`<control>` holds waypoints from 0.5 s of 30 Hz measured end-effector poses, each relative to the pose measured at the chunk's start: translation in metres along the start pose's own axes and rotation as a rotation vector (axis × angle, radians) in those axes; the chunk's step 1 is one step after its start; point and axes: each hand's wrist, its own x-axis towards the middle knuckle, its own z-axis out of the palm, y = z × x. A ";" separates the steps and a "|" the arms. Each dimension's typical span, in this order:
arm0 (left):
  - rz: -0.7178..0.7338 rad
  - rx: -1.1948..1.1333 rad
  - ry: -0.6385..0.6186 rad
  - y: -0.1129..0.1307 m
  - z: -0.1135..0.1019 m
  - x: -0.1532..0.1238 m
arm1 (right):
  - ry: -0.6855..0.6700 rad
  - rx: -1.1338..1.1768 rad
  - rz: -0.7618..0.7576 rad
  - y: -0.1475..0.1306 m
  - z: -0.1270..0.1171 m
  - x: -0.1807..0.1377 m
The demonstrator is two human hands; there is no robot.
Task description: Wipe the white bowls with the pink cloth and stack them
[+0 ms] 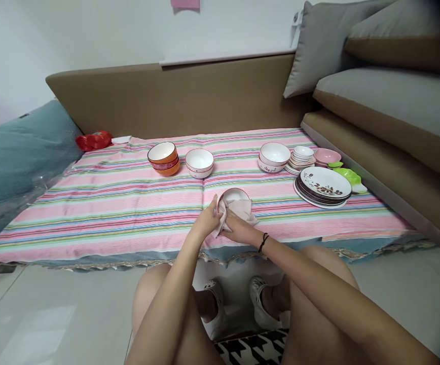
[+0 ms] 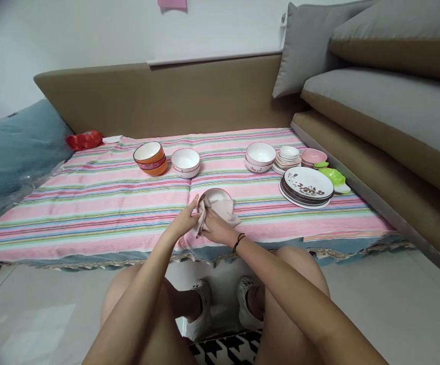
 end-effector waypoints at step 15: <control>-0.018 -0.105 0.004 -0.002 -0.001 -0.001 | -0.209 -0.471 0.311 -0.018 -0.006 0.000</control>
